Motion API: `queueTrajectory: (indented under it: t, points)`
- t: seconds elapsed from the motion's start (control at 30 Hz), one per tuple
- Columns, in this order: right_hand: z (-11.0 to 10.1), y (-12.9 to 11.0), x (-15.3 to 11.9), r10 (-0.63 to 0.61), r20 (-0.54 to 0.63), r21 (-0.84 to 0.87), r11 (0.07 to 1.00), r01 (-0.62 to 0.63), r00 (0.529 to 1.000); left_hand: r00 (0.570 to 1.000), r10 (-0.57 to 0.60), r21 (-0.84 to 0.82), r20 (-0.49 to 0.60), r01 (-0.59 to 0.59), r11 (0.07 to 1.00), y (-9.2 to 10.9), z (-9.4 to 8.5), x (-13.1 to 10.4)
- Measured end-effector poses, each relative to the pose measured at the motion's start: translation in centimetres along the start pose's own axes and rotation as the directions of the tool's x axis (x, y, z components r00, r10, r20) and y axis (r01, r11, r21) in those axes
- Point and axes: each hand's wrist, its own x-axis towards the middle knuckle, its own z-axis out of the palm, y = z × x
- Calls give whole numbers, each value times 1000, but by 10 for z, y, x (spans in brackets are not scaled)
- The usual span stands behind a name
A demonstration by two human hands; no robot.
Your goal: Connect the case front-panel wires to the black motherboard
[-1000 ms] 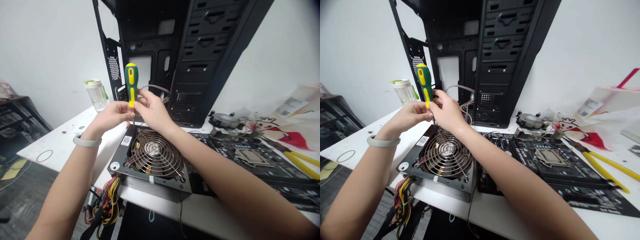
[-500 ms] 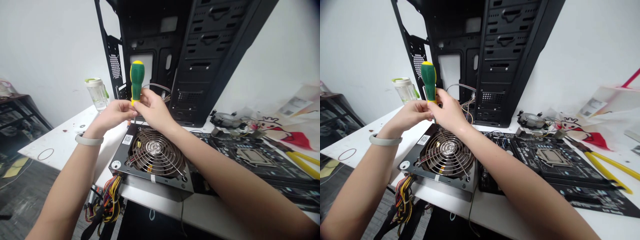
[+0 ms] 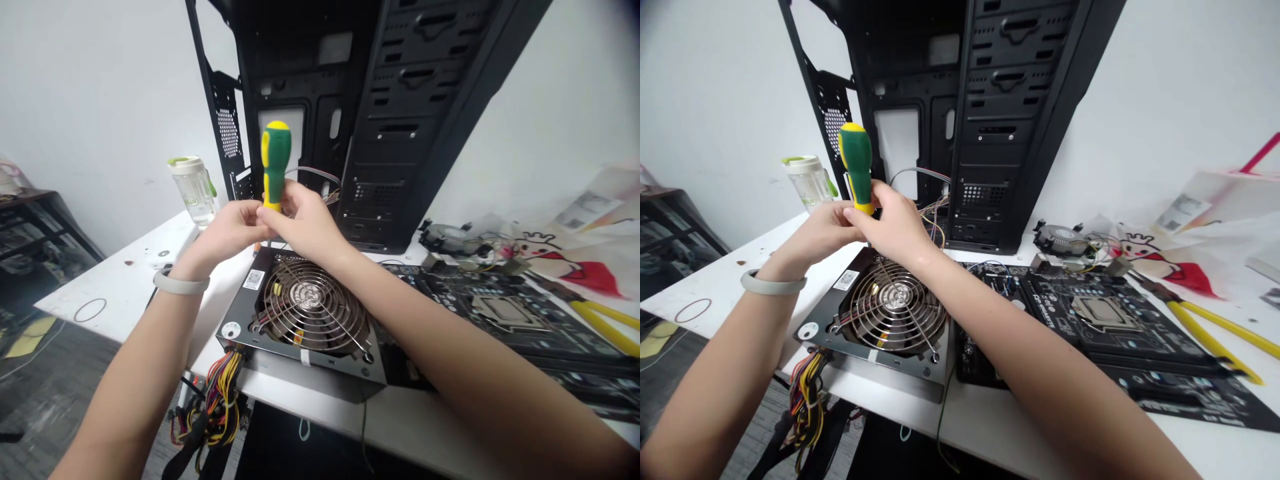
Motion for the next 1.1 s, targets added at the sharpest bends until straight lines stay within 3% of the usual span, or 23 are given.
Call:
queueTrajectory:
  t: [0.13, 0.37, 0.57, 0.8, 1.0, 1.1]
  points:
    - [-1, -1, 0, 76, -2, -7, 997, -76, 997, 1000, 11, -22, 22, -10, 1000, 2, 2, -1]
    - [-2, 4, 2, 79, 36, 188, 979, -84, 996, 998, -22, -56, 57, 25, 998, -1, -4, 0]
    - [-3, 2, 1, 66, 19, 25, 997, -66, 998, 999, -36, -27, -9, 36, 999, 0, -1, 0]
    - [-2, 0, 2, 79, 79, 193, 977, -93, 994, 992, 37, -86, 124, -26, 996, -1, -5, 0]
    - [-2, -2, 1, 88, 35, 24, 996, -89, 996, 999, -15, -1, -46, 15, 1000, 0, 3, -1]
    - [-2, -2, 1, 103, 16, 55, 993, -104, 995, 1000, -1, 22, -3, 1, 1000, 0, 1, -2]
